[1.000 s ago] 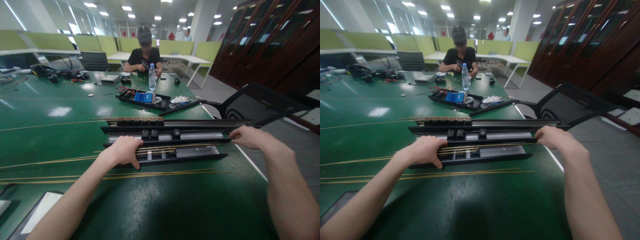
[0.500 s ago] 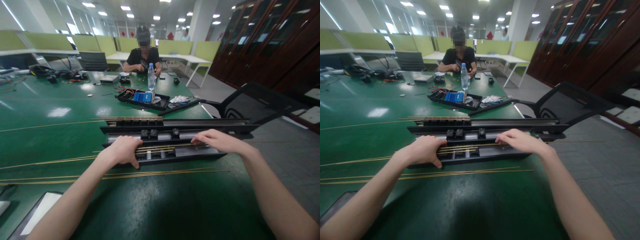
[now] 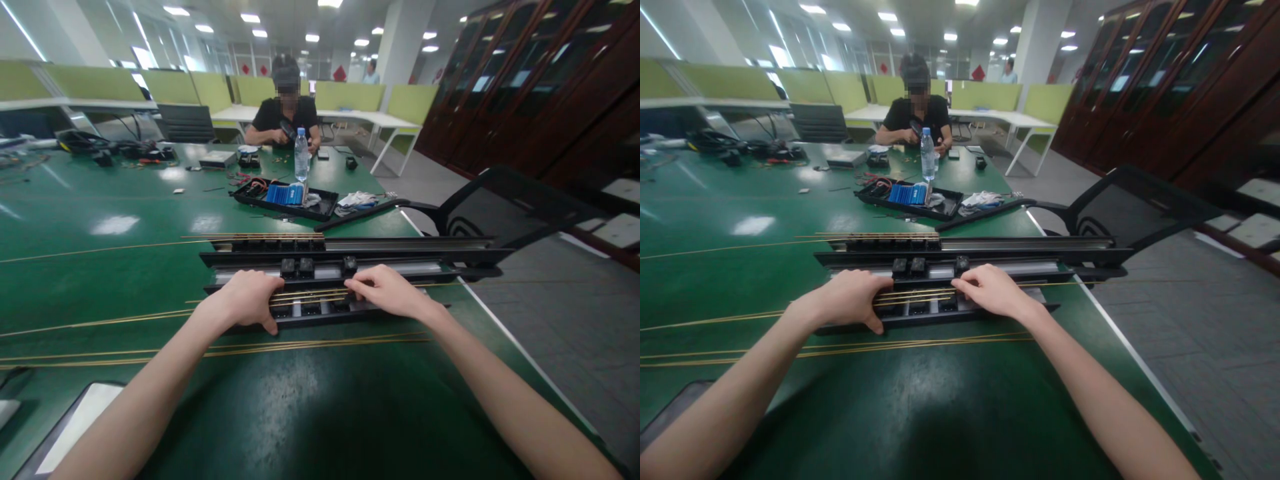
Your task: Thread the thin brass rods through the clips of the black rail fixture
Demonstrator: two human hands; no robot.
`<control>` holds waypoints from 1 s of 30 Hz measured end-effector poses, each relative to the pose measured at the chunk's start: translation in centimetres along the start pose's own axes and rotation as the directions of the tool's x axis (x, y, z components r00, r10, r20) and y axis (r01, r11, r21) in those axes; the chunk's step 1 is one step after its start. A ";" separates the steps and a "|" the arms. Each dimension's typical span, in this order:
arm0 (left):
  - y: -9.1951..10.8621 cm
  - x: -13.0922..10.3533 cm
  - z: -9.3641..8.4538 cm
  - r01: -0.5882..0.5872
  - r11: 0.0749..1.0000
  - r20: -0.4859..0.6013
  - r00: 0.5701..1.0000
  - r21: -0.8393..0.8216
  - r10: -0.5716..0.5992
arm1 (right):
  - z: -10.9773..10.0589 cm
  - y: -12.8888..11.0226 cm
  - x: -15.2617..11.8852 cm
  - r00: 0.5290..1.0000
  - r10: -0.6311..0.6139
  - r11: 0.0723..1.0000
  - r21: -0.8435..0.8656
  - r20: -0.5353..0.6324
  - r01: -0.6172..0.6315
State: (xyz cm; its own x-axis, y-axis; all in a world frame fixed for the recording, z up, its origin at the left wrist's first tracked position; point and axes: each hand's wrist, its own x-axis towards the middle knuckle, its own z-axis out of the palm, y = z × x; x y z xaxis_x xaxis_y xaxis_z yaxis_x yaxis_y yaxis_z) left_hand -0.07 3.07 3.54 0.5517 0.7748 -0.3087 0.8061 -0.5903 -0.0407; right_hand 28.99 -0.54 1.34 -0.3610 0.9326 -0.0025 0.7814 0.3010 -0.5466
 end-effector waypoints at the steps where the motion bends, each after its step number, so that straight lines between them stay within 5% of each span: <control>1: 0.0 0.0 0.0 0.001 1.000 -0.001 1.000 0.001 -0.001 | 0.1 -0.2 0.0 1.000 -0.019 1.000 -0.008 -0.003 0.019; 15: -0.3 -0.1 0.2 -0.007 1.000 -0.004 1.000 -0.003 0.007 | 0.2 -0.2 -0.1 0.999 -0.035 0.997 0.070 0.009 0.035; 19: -0.2 -0.1 0.0 0.004 1.000 0.005 1.000 -0.015 -0.004 | -0.1 0.1 -0.1 0.988 -0.155 0.988 -0.009 -0.001 0.155; 24: -0.3 -0.1 0.1 0.000 1.000 0.007 1.000 -0.023 0.000 | 0.2 0.9 -0.2 0.914 -0.401 0.874 -0.324 -0.061 0.362; 30: -0.3 -0.2 0.0 0.002 1.000 0.011 1.000 -0.020 -0.002 | 0.7 1.0 -0.6 0.804 -0.590 0.680 -0.583 -0.074 0.445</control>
State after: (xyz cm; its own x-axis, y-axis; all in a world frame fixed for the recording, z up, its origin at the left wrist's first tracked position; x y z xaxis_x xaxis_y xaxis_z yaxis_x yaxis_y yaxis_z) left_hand -0.40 3.11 3.59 0.5482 0.7732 -0.3189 0.8113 -0.5842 -0.0220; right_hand 29.58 -0.92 0.20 -0.7135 0.5874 0.3821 0.6675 0.7357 0.1154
